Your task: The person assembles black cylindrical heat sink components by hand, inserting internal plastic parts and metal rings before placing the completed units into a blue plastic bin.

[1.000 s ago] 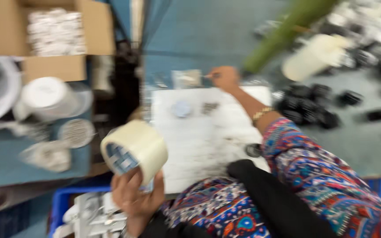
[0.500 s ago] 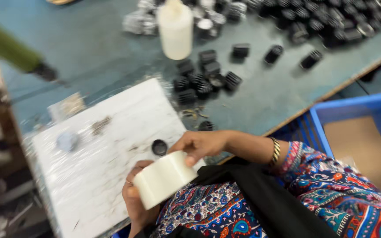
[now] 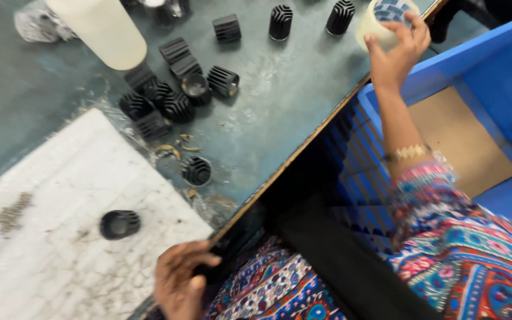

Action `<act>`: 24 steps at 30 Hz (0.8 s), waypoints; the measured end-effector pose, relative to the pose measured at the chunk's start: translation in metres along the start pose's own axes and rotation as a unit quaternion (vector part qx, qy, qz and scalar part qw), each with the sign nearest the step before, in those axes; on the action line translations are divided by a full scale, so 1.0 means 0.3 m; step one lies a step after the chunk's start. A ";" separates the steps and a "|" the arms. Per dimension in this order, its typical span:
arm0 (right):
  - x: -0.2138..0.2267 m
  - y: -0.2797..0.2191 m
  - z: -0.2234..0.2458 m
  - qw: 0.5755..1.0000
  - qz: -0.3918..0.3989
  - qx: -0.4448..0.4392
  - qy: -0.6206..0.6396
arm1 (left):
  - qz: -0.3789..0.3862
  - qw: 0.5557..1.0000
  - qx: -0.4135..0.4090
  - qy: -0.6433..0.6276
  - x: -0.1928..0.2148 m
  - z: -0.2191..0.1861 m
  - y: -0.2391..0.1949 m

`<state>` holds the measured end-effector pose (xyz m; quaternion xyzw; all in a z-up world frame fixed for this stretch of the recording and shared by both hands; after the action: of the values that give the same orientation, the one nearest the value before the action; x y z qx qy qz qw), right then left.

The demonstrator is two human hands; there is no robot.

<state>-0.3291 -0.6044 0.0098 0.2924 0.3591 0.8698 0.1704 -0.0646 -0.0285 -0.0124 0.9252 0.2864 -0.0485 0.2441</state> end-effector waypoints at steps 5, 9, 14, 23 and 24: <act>-0.306 0.144 -0.260 0.998 0.016 0.000 -0.065 | -0.081 0.995 -0.027 0.041 0.112 0.044 -0.170; -0.388 0.144 -0.288 0.999 0.014 -0.016 0.040 | -0.169 0.971 0.011 0.169 -0.014 0.024 -0.211; -0.325 -0.085 -0.206 0.962 -0.001 -0.015 0.273 | -0.111 0.906 -0.055 0.405 -0.207 -0.083 -0.094; 0.049 -0.705 0.035 0.924 0.102 0.033 0.366 | -0.018 0.581 -0.244 0.776 -0.247 -0.009 0.001; 0.077 -0.748 0.058 0.916 0.124 0.015 0.382 | -0.023 0.576 -0.250 0.778 -0.224 -0.003 0.005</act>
<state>-0.3166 -0.4302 -0.1339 -0.0170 0.3701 0.9241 -0.0935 -0.1196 -0.0633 0.0045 0.5034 0.3883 0.7575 0.1482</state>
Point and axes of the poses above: each hand's wrist, its own y-axis towards the middle knuckle, its own x-axis out of the back of the hand, z = x × y, the point moved 8 cm from there along y, towards the middle knuckle, and after that the axes turned 6 degrees about -y, right-handed, at the moved point
